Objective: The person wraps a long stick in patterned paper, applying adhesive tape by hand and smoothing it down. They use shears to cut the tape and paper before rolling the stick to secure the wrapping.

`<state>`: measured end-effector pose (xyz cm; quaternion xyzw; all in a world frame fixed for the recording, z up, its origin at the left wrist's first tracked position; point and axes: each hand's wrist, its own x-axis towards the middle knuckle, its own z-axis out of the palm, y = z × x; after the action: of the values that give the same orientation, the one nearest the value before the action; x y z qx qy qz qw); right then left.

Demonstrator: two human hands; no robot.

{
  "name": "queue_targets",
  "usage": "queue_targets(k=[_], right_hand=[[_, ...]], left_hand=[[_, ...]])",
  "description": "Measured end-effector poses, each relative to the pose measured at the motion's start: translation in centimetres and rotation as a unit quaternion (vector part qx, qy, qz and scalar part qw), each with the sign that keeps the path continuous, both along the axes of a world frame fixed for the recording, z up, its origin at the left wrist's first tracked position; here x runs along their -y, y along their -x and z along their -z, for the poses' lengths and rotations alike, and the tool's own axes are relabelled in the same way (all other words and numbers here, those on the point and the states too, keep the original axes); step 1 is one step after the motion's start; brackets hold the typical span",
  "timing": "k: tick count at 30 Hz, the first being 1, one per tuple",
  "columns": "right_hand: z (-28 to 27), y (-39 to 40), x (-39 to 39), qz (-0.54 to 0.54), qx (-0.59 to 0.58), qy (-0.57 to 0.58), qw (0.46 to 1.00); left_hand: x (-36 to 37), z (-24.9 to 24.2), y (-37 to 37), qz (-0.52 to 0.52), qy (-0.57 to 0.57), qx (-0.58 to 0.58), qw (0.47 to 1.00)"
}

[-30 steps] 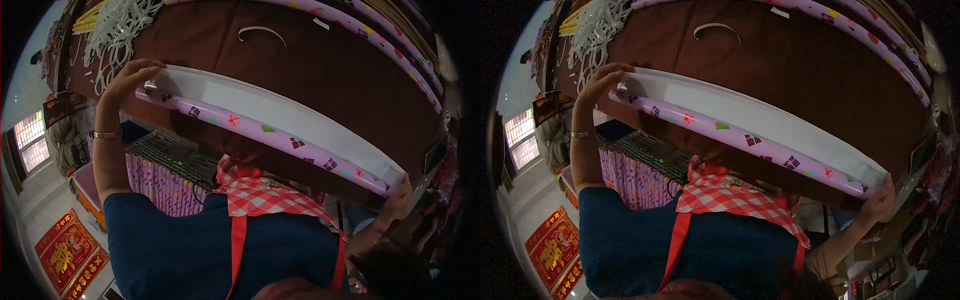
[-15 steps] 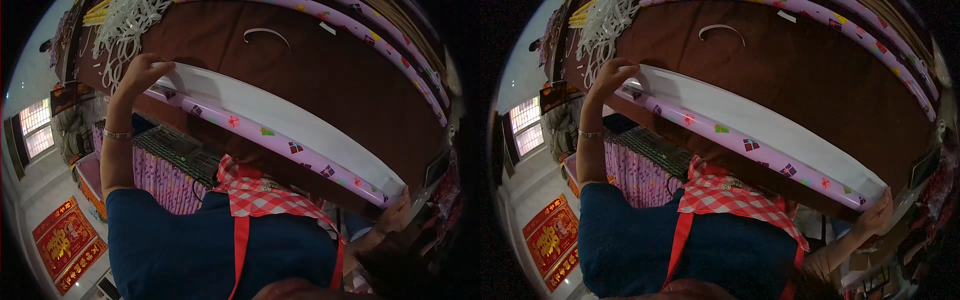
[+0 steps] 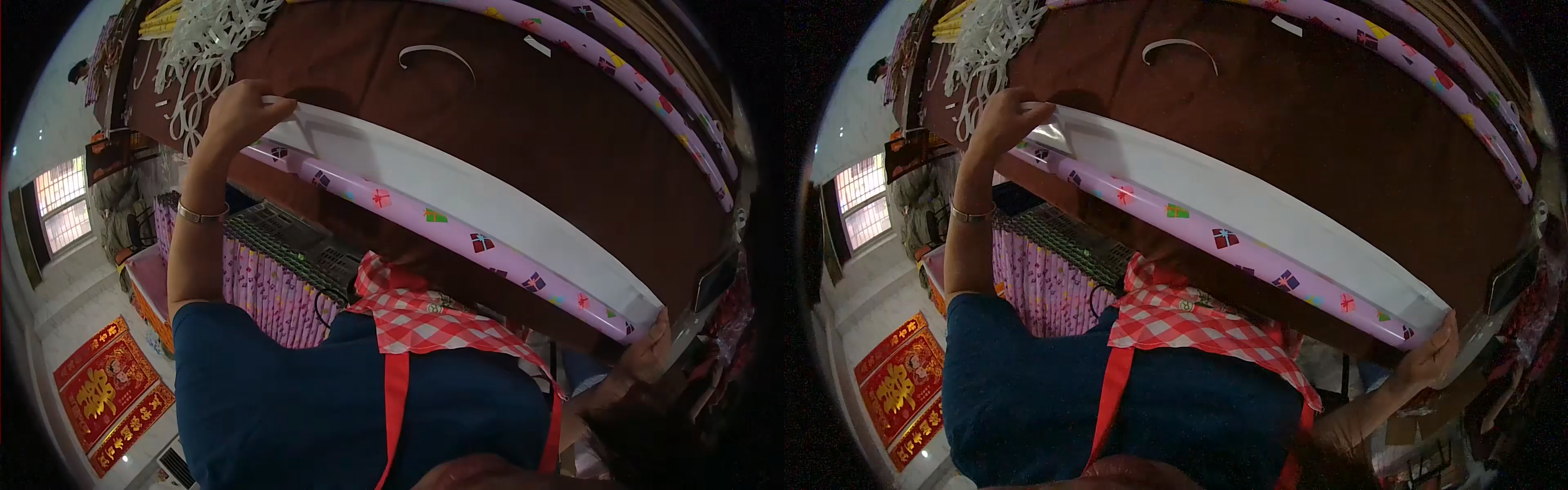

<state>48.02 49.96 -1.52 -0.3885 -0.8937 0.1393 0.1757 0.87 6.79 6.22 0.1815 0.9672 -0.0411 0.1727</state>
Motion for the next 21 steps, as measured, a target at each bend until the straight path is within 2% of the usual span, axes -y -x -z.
queue_targets(k=[11, 18, 21], right_hand=[[0.1, -0.2, -0.1, 0.009, 0.011, 0.008, 1.0], [0.1, 0.0, 0.0, 0.021, 0.009, 0.006, 1.0], [-0.2, 0.2, 0.1, 0.01, 0.023, -0.018, 1.0]], left_hand=[[-0.2, 1.0, -0.2, 0.038, 0.032, -0.069, 0.996], [-0.5, 1.1, -0.7, 0.04, 0.032, -0.087, 0.995], [-0.6, 0.9, -0.7, 0.054, 0.066, -0.079, 0.993]])
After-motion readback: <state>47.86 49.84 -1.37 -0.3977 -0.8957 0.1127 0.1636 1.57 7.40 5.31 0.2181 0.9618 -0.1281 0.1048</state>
